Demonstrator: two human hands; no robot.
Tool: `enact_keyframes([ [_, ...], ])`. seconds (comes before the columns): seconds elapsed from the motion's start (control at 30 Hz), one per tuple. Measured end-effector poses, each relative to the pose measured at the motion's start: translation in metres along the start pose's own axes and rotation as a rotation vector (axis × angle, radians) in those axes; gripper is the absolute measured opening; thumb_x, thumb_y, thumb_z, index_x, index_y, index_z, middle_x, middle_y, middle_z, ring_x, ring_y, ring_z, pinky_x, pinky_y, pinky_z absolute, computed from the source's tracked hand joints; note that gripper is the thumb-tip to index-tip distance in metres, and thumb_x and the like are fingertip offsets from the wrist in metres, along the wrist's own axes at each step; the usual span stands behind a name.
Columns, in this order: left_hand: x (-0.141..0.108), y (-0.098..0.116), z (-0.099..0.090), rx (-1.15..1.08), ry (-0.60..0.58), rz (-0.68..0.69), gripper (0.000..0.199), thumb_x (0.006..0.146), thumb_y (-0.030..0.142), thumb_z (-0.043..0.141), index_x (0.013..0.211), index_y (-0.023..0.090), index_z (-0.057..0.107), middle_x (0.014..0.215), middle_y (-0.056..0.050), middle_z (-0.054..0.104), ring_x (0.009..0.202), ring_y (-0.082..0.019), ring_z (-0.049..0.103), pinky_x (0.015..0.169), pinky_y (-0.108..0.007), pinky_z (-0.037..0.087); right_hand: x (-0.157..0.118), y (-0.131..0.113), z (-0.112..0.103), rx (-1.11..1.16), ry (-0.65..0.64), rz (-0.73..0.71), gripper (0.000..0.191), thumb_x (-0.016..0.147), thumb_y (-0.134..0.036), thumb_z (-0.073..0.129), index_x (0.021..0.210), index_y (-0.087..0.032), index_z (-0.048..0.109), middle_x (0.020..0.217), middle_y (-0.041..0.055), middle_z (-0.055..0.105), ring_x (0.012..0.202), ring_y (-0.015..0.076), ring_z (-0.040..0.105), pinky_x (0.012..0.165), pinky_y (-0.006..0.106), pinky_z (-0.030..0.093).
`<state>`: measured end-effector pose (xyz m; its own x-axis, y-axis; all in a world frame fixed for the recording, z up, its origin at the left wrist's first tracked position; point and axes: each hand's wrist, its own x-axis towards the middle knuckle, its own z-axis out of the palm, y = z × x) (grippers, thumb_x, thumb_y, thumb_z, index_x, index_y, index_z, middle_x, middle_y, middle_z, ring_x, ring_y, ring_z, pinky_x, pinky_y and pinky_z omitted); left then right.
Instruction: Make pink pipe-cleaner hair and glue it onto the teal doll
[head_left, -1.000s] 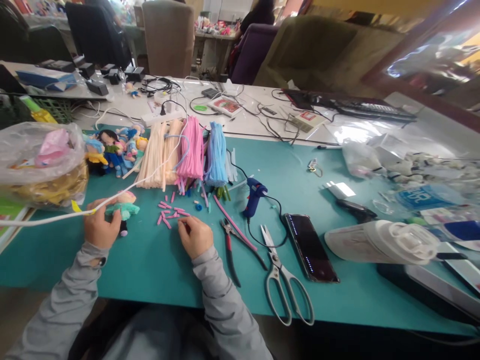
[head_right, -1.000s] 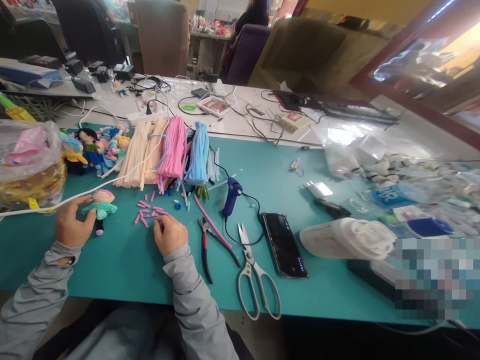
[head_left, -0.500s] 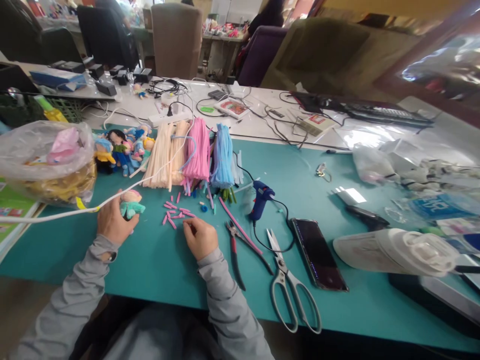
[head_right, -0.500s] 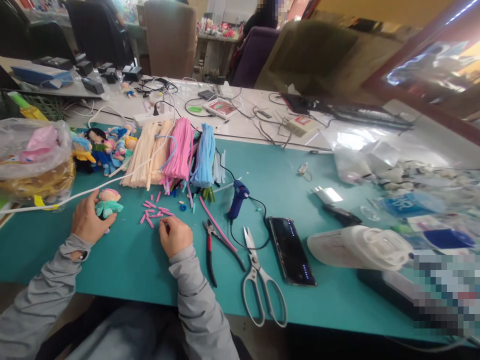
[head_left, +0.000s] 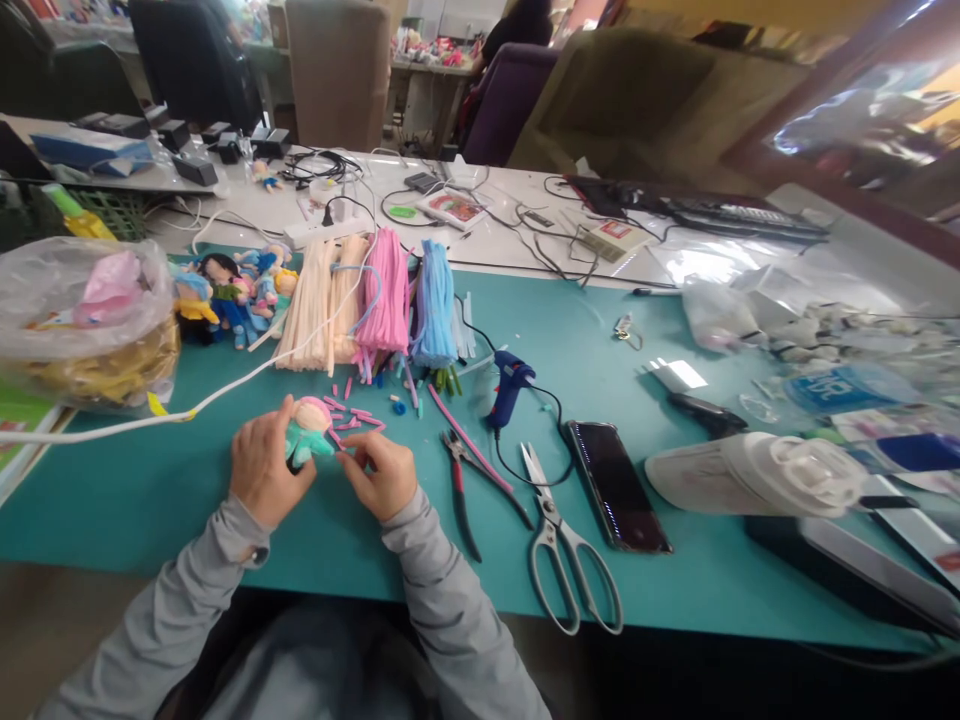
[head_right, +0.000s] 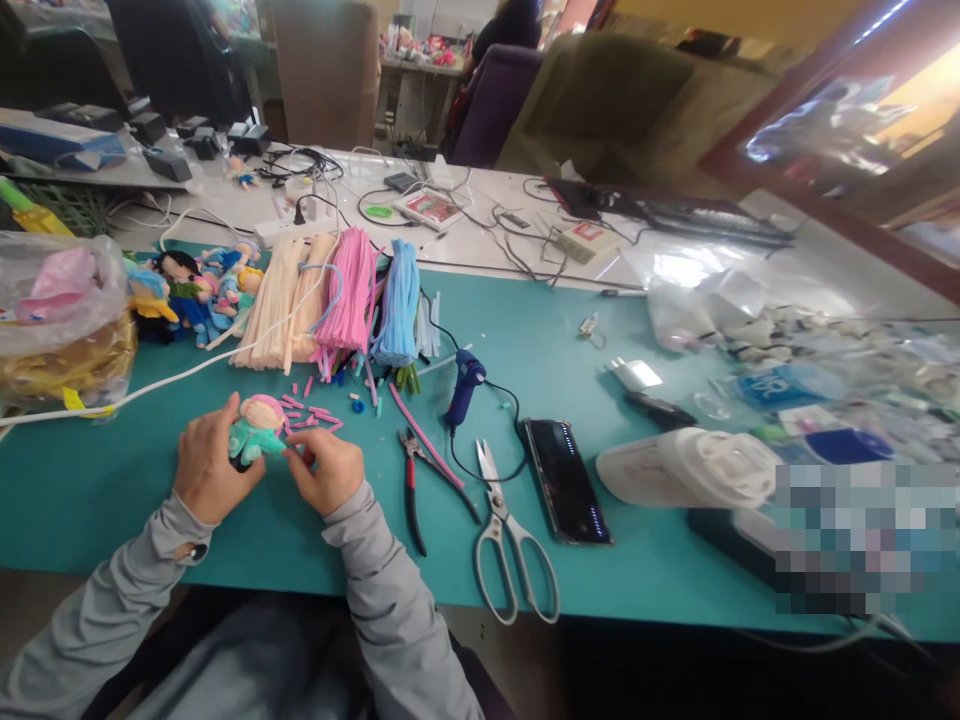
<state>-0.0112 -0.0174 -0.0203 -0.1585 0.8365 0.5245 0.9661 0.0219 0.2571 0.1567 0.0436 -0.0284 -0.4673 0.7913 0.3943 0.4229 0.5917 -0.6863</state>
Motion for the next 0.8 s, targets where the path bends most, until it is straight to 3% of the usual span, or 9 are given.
enact_keyframes([
  [0.13, -0.002, 0.018, 0.004, -0.028, -0.085, 0.067, 0.078, 0.075, 0.022, 0.059, 0.147, 0.013, 0.032, 0.105, -0.015, 0.064, 0.097, -0.033, 0.057, 0.087, -0.045, 0.042, -0.001, -0.003, 0.004, -0.054, -0.044, -0.032, 0.017, 0.087, -0.027, 0.056, 0.090, -0.021, 0.071, 0.068, 0.0006, 0.068, 0.057, 0.0105, 0.060, 0.058, 0.019, 0.046],
  [0.33, -0.003, 0.022, 0.004, -0.019, -0.197, 0.088, 0.077, 0.071, 0.018, 0.057, 0.145, 0.013, 0.036, 0.103, -0.014, 0.063, 0.096, -0.033, 0.057, 0.089, -0.046, 0.041, 0.000, -0.003, 0.005, -0.191, -0.159, 0.025, 0.018, 0.089, -0.024, 0.056, 0.096, -0.025, 0.072, 0.078, 0.0011, 0.072, 0.067, 0.0114, 0.065, 0.061, 0.018, 0.044],
  [0.63, -0.002, 0.025, 0.002, -0.029, -0.178, 0.133, 0.077, 0.070, 0.016, 0.057, 0.145, 0.013, 0.037, 0.098, -0.013, 0.063, 0.091, -0.031, 0.057, 0.086, -0.045, 0.043, 0.003, -0.009, 0.005, -0.286, -0.236, 0.026, 0.018, 0.092, -0.027, 0.054, 0.095, -0.026, 0.071, 0.086, 0.0011, 0.076, 0.074, 0.0125, 0.068, 0.058, 0.020, 0.038],
  [0.8, -0.003, 0.024, 0.003, -0.025, -0.160, 0.157, 0.075, 0.073, 0.017, 0.056, 0.145, 0.013, 0.036, 0.098, -0.012, 0.064, 0.090, -0.031, 0.058, 0.086, -0.044, 0.042, 0.005, -0.014, 0.008, -0.373, -0.267, -0.002, 0.020, 0.094, -0.026, 0.047, 0.091, -0.023, 0.067, 0.077, 0.0023, 0.073, 0.067, 0.0136, 0.066, 0.052, 0.022, 0.033],
])
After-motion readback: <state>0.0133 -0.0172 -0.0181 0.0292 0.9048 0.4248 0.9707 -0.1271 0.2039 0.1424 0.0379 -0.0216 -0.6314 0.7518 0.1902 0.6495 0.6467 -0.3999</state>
